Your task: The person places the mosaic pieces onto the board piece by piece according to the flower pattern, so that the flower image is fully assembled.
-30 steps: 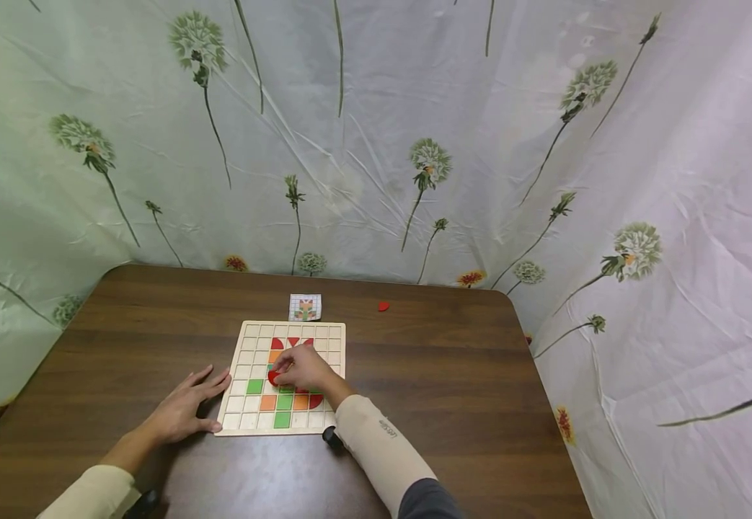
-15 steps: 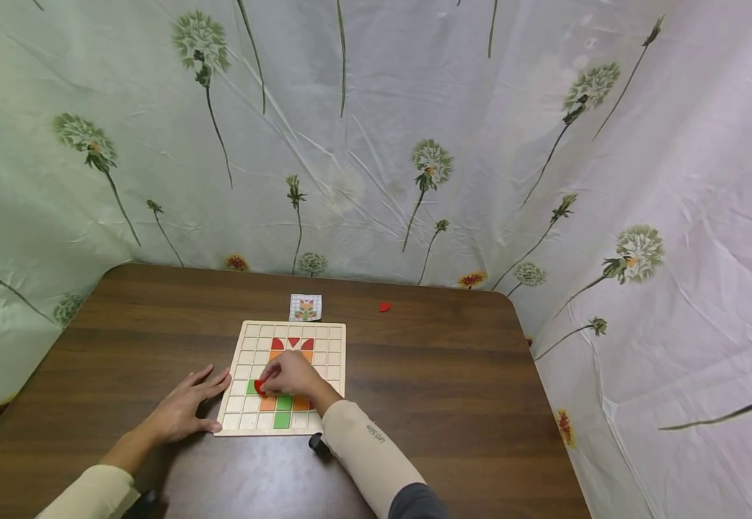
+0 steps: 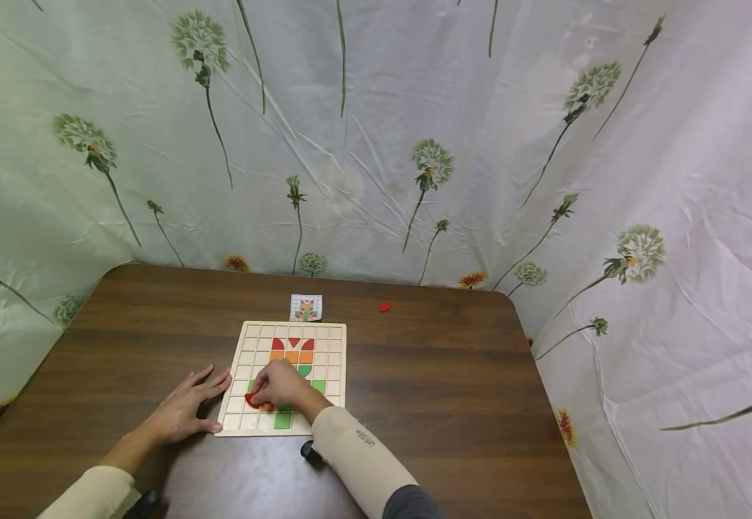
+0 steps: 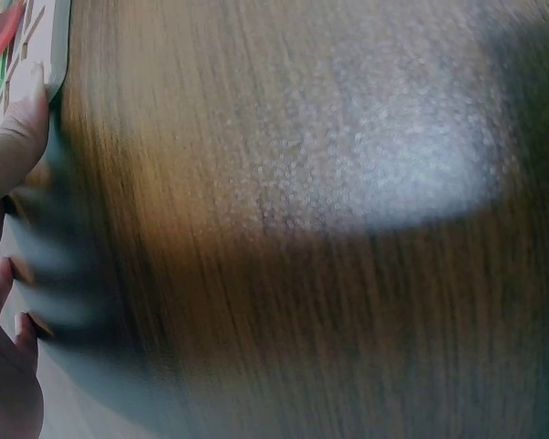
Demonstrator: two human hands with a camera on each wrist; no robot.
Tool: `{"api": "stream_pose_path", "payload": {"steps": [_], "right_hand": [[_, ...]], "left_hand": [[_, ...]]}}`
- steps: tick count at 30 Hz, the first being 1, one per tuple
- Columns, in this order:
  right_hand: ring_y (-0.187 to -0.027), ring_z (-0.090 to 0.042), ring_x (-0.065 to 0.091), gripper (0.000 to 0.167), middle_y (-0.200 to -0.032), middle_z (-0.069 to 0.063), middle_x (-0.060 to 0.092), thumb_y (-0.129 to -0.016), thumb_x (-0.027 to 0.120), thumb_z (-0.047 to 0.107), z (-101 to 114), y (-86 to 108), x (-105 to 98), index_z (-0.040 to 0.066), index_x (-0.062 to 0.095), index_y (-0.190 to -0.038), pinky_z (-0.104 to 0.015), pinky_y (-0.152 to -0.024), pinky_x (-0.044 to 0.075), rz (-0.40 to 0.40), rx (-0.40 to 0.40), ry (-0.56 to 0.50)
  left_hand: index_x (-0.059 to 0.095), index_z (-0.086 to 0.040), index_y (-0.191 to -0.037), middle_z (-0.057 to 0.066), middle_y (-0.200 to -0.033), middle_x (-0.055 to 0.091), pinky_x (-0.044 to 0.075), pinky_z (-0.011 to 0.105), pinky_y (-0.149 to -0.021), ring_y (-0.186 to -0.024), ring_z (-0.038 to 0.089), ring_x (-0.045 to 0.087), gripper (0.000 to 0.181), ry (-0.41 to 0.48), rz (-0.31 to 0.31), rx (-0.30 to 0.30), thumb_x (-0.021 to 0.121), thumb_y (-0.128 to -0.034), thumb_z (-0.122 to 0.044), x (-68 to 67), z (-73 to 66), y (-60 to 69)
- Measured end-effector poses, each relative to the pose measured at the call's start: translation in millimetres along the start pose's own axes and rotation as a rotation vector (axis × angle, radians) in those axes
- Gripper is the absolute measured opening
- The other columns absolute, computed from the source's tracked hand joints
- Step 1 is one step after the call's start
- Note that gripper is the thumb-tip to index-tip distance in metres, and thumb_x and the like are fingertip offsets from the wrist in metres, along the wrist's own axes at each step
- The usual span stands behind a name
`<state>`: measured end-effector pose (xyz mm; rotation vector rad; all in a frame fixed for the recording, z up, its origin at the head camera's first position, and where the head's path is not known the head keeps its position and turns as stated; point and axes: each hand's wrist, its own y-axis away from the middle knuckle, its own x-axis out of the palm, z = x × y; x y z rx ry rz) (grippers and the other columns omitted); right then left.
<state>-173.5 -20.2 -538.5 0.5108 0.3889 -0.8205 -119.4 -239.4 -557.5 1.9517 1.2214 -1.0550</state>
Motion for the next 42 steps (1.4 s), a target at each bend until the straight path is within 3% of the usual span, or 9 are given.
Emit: {"api": "stream_pose_path", "payload": {"steps": [12,22,33,42], "right_hand": [[-0.042,-0.002,0.048,0.008,-0.053,0.007,0.059,-0.079,0.079,0.01,6.6,3.9,-1.2,0.007,0.074,-0.073,-0.015,-0.045,0.043,-0.03,-0.055,0.188],[-0.056,0.002,0.045,0.01,-0.057,0.011,0.062,-0.08,0.079,0.019,2.6,1.6,0.2,0.013,0.076,-0.073,-0.012,-0.053,0.036,-0.047,-0.146,0.389],[-0.055,0.002,0.044,0.01,-0.056,0.012,0.057,-0.079,0.08,0.02,1.5,1.3,-1.2,0.013,0.075,-0.074,-0.011,-0.052,0.035,-0.067,-0.186,0.408],[-0.054,0.004,0.044,0.012,-0.055,0.012,0.054,-0.079,0.08,0.02,0.1,1.9,3.2,0.012,0.072,-0.074,-0.01,-0.053,0.035,-0.066,-0.198,0.387]], "left_hand": [[0.049,-0.001,-0.139,0.02,-0.146,0.043,0.017,0.066,-0.107,-0.136,0.049,0.024,0.092,-0.003,0.0,0.009,0.083,-0.0643,-0.043,-0.1,0.0,0.2],[0.049,-0.001,-0.139,0.02,-0.146,0.042,0.017,0.065,-0.107,-0.136,0.049,0.023,0.092,-0.004,-0.003,0.006,0.083,-0.0636,-0.042,-0.1,1.5,-0.2],[0.048,-0.001,-0.14,0.02,-0.147,0.042,0.016,0.065,-0.107,-0.137,0.049,0.022,0.094,-0.009,0.01,-0.009,0.083,-0.0634,-0.042,0.7,0.1,-1.4],[0.051,0.0,-0.137,0.02,-0.144,0.045,0.019,0.064,-0.106,-0.135,0.049,0.026,0.092,-0.021,-0.03,0.019,0.084,-0.0621,-0.04,2.3,2.0,0.3]]}}
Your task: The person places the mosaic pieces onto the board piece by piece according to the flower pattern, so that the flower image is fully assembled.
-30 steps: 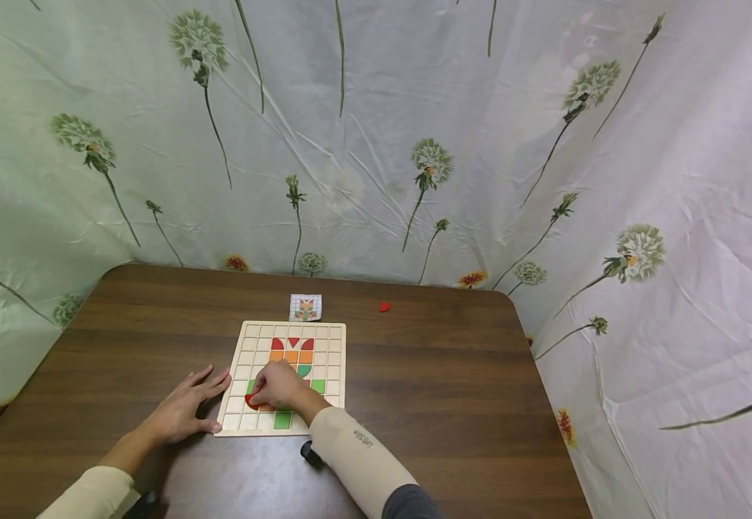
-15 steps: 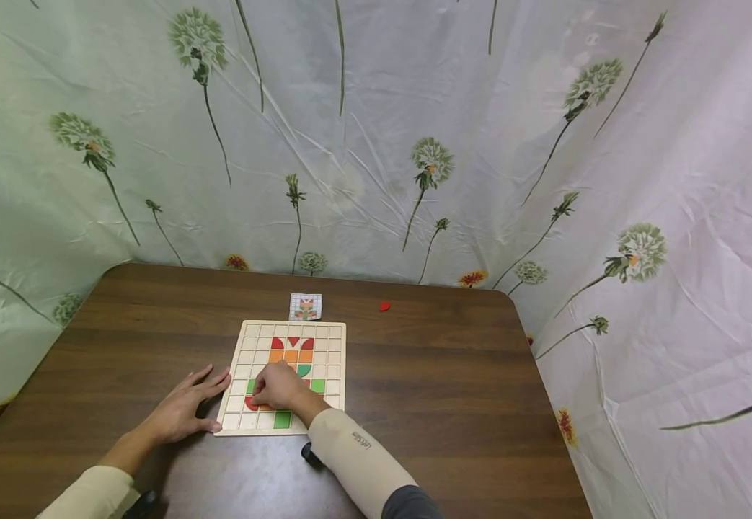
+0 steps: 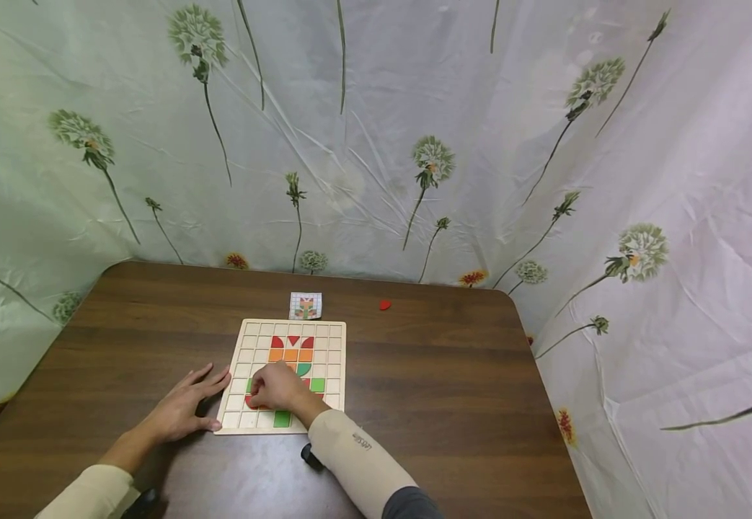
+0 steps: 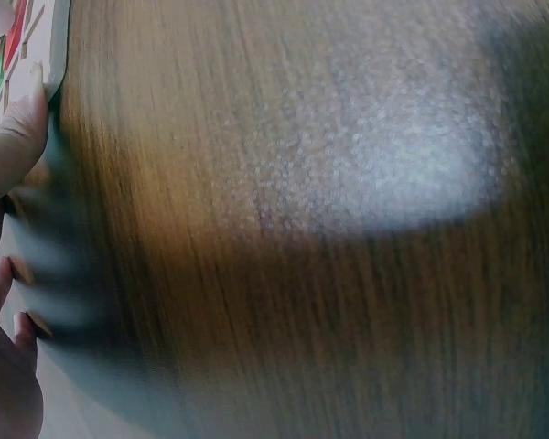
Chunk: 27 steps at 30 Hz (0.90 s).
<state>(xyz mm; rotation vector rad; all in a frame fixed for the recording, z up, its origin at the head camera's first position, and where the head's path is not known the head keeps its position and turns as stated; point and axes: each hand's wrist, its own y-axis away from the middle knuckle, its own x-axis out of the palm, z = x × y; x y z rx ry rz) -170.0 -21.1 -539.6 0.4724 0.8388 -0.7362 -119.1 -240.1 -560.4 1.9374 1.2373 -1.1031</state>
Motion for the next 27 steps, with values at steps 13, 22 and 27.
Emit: {"api": "stream_pose_path", "payload": {"steps": [13,22,27], "right_hand": [[-0.052,0.005,0.043,0.015,-0.054,0.014,0.051,-0.075,0.081,0.02,7.3,1.0,3.9,0.015,0.068,-0.069,-0.009,-0.051,0.034,-0.014,0.001,0.051],[-0.05,0.003,0.042,0.017,-0.053,0.014,0.049,-0.076,0.082,0.023,5.2,0.4,4.5,0.016,0.067,-0.068,-0.01,-0.049,0.033,-0.038,0.009,0.074],[-0.05,0.004,0.042,0.017,-0.053,0.014,0.05,-0.076,0.082,0.023,4.3,0.4,4.6,0.016,0.068,-0.069,-0.01,-0.05,0.034,-0.031,0.014,0.062]], "left_hand": [[0.051,0.0,-0.137,0.019,-0.145,0.044,0.018,0.064,-0.107,-0.136,0.048,0.026,0.09,0.009,0.001,0.009,0.084,-0.0633,-0.039,-1.6,-0.8,1.2],[0.05,0.0,-0.138,0.02,-0.145,0.044,0.018,0.064,-0.107,-0.136,0.049,0.026,0.09,0.008,-0.004,0.016,0.084,-0.0632,-0.038,-0.3,0.9,0.7],[0.051,0.0,-0.138,0.019,-0.145,0.045,0.019,0.064,-0.107,-0.136,0.049,0.027,0.09,0.005,-0.009,0.02,0.084,-0.0634,-0.038,-1.4,-0.3,1.7]]}}
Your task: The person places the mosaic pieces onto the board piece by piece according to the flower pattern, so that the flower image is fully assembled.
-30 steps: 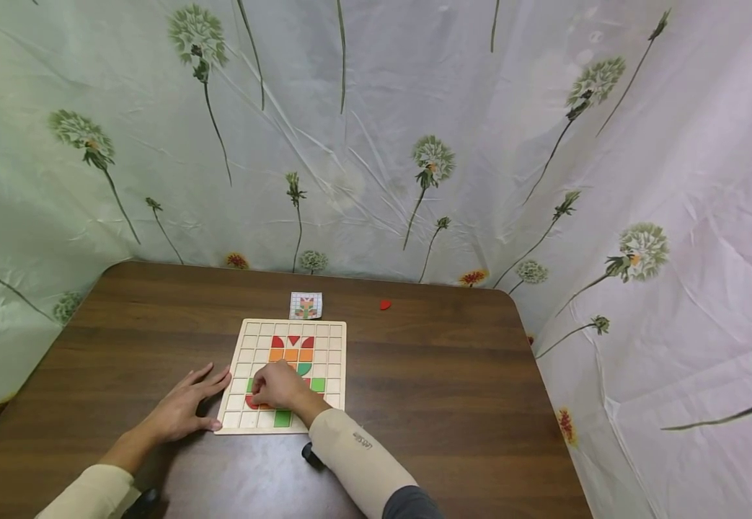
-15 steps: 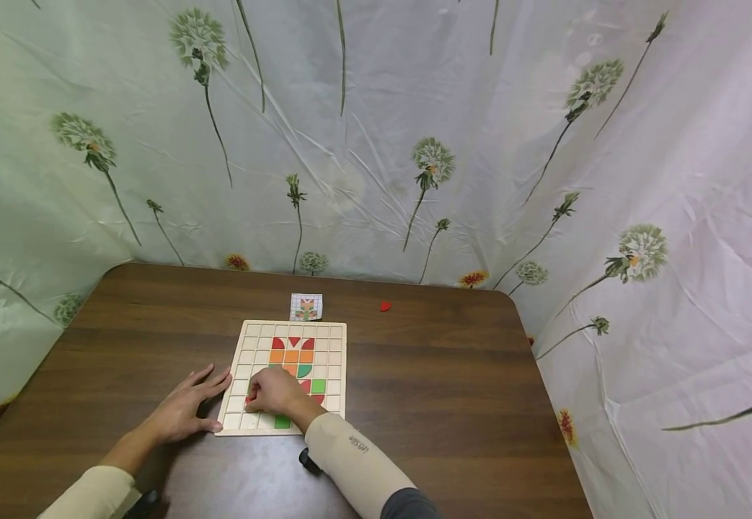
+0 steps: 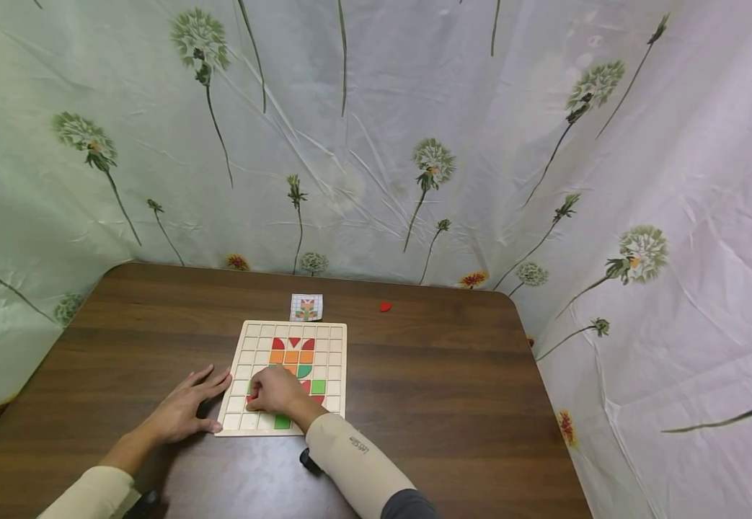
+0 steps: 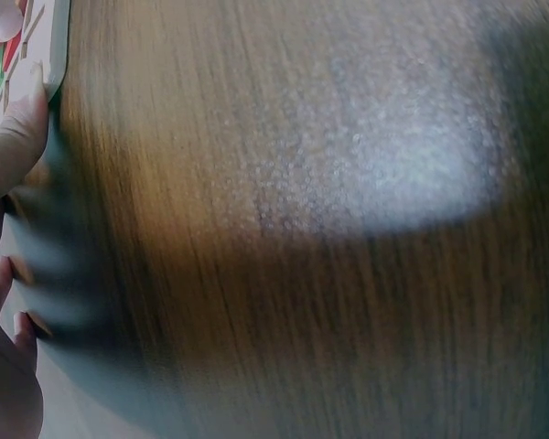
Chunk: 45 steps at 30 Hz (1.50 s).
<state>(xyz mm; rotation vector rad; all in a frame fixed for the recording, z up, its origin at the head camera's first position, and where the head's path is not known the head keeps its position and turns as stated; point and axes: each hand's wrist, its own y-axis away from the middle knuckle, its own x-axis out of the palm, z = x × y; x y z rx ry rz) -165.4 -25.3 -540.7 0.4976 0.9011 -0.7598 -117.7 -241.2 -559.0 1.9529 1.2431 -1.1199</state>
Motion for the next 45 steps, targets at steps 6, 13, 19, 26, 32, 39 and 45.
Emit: {"api": "stream_pose_path", "payload": {"steps": [6,13,19,26,32,39,45], "right_hand": [[-0.05,0.003,0.042,0.017,-0.053,0.013,0.05,-0.075,0.082,0.022,-1,-0.8,1,0.016,0.067,-0.069,-0.011,-0.05,0.034,-0.006,0.0,-0.003],[-0.053,0.002,0.043,0.017,-0.056,0.013,0.05,-0.075,0.082,0.023,-5,1.6,-1,0.014,0.067,-0.073,-0.012,-0.051,0.035,-0.028,0.035,-0.076],[-0.053,0.002,0.044,0.016,-0.058,0.011,0.051,-0.076,0.081,0.021,-18,5.4,-11,0.013,0.067,-0.076,-0.014,-0.051,0.038,-0.061,0.065,-0.169],[-0.057,0.0,0.046,0.016,-0.062,0.01,0.054,-0.078,0.081,0.018,-40,7.3,-32,0.01,0.068,-0.081,-0.016,-0.056,0.04,-0.121,0.134,-0.25],[-0.06,-0.003,0.045,0.016,-0.067,0.008,0.054,-0.079,0.08,0.018,-65,11.4,-52,0.008,0.07,-0.086,-0.019,-0.053,0.037,-0.217,0.206,-0.229],[-0.06,-0.008,0.047,0.021,-0.07,0.003,0.056,-0.08,0.078,0.016,-99,19.1,-70,0.004,0.07,-0.095,-0.021,-0.052,0.038,-0.368,0.275,-0.218],[-0.067,-0.013,0.05,0.024,-0.073,-0.001,0.057,-0.079,0.08,0.012,-135,24.0,-86,0.001,0.069,-0.097,-0.025,-0.061,0.044,-0.467,0.34,-0.271]], "left_hand": [[0.05,-0.001,-0.138,0.018,-0.145,0.045,0.018,0.064,-0.108,-0.136,0.048,0.026,0.091,0.005,0.007,-0.015,0.084,-0.0632,-0.039,-1.8,-1.3,-0.2],[0.05,-0.001,-0.138,0.019,-0.145,0.044,0.018,0.064,-0.107,-0.136,0.049,0.025,0.091,0.005,0.01,-0.023,0.084,-0.0635,-0.04,-2.5,-0.8,-1.3],[0.047,-0.001,-0.14,0.019,-0.147,0.042,0.014,0.064,-0.108,-0.138,0.048,0.022,0.093,0.032,0.03,-0.058,0.084,-0.0636,-0.04,-2.1,-0.6,-1.9],[0.047,-0.002,-0.14,0.02,-0.148,0.041,0.014,0.065,-0.108,-0.138,0.048,0.021,0.094,0.033,0.039,-0.08,0.084,-0.0633,-0.042,-3.0,-0.2,-2.0],[0.046,-0.002,-0.141,0.019,-0.148,0.04,0.014,0.065,-0.108,-0.138,0.048,0.021,0.095,0.035,0.049,-0.069,0.083,-0.0632,-0.044,-2.3,-1.0,-2.1],[0.047,-0.003,-0.14,0.017,-0.148,0.042,0.015,0.065,-0.108,-0.137,0.048,0.022,0.095,0.031,0.045,-0.067,0.083,-0.063,-0.045,-0.5,-1.5,-2.0],[0.05,-0.002,-0.138,0.018,-0.145,0.045,0.016,0.065,-0.107,-0.136,0.049,0.024,0.093,0.038,0.014,-0.041,0.084,-0.0616,-0.043,0.9,-0.6,-1.0]]}}
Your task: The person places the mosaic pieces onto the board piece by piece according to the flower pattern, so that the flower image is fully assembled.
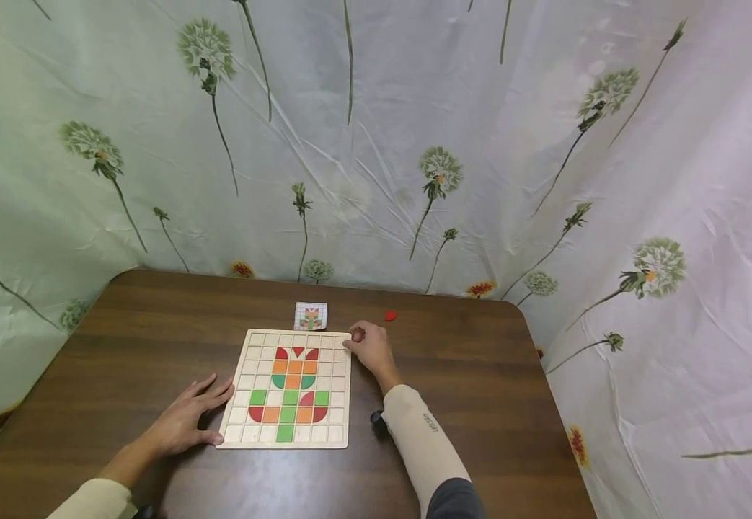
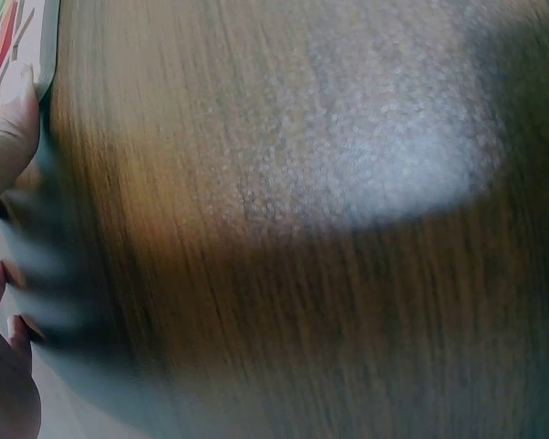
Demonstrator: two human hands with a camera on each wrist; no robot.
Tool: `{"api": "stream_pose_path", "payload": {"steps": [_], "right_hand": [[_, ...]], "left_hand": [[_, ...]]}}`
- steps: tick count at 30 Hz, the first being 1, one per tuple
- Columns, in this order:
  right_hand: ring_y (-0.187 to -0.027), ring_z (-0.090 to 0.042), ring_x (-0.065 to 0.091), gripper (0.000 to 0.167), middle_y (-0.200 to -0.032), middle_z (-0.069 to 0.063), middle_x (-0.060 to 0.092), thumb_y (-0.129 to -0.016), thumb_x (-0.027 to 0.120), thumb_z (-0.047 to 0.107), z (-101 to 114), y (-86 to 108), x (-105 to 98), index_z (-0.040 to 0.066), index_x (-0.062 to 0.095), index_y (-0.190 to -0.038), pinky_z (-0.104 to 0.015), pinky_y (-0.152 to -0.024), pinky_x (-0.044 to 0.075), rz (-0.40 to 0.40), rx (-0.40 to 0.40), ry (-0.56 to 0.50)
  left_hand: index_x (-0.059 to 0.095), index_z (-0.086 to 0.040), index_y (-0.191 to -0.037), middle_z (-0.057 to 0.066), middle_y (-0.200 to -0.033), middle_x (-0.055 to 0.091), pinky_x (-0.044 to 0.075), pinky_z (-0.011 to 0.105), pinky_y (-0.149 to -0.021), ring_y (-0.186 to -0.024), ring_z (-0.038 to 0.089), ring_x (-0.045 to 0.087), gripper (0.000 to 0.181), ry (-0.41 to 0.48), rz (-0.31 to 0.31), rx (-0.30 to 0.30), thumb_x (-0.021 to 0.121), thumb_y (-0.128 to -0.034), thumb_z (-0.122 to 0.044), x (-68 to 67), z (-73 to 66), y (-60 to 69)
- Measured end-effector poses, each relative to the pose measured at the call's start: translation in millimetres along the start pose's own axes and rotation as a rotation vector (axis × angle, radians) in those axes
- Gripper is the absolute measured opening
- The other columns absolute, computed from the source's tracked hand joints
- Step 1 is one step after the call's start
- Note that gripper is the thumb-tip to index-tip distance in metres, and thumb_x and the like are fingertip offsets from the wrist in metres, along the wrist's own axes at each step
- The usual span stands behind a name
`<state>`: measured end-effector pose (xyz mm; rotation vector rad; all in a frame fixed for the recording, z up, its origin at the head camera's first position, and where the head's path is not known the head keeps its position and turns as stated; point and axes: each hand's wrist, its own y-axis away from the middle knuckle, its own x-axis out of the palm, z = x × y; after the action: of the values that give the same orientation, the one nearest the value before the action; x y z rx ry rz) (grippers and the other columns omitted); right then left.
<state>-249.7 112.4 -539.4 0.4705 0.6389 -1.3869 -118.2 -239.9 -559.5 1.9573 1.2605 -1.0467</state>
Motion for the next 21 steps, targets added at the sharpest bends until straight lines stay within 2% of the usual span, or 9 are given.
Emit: {"api": "stream_pose_path", "payload": {"steps": [5,9,14,21], "right_hand": [[-0.069,-0.014,0.052,0.026,-0.074,-0.002,0.058,-0.077,0.081,0.011,-26,-11.3,-12,-0.001,0.069,-0.097,-0.029,-0.067,0.047,-0.099,0.064,-0.065],[-0.068,-0.013,0.053,0.027,-0.075,-0.005,0.061,-0.075,0.082,0.009,-42,-19.4,-21,-0.002,0.069,-0.096,-0.028,-0.068,0.047,-0.157,0.129,-0.09],[-0.071,-0.015,0.056,0.03,-0.081,-0.011,0.064,-0.073,0.083,0.006,-53,-30.0,-27,-0.003,0.068,-0.099,-0.03,-0.072,0.048,-0.217,0.201,-0.139],[-0.08,-0.026,0.057,0.039,-0.083,-0.012,0.061,-0.074,0.082,0.007,-63,-39.0,-31,-0.005,0.065,-0.107,-0.042,-0.083,0.048,-0.261,0.275,-0.127]], "left_hand": [[0.051,-0.002,-0.138,0.017,-0.144,0.046,0.02,0.065,-0.105,-0.135,0.049,0.028,0.093,-0.005,-0.025,0.033,0.083,-0.061,-0.043,-1.4,1.0,1.9],[0.05,-0.002,-0.139,0.016,-0.146,0.045,0.017,0.064,-0.107,-0.136,0.047,0.026,0.093,0.009,-0.022,0.02,0.083,-0.062,-0.043,-0.4,0.2,2.0],[0.05,-0.002,-0.139,0.016,-0.146,0.044,0.017,0.064,-0.107,-0.137,0.047,0.027,0.093,-0.004,-0.022,0.015,0.083,-0.0626,-0.044,-0.4,1.5,2.1],[0.048,-0.004,-0.14,0.013,-0.149,0.042,0.016,0.063,-0.108,-0.138,0.045,0.024,0.094,-0.004,0.004,-0.011,0.083,-0.063,-0.044,2.8,1.0,0.5]]}}
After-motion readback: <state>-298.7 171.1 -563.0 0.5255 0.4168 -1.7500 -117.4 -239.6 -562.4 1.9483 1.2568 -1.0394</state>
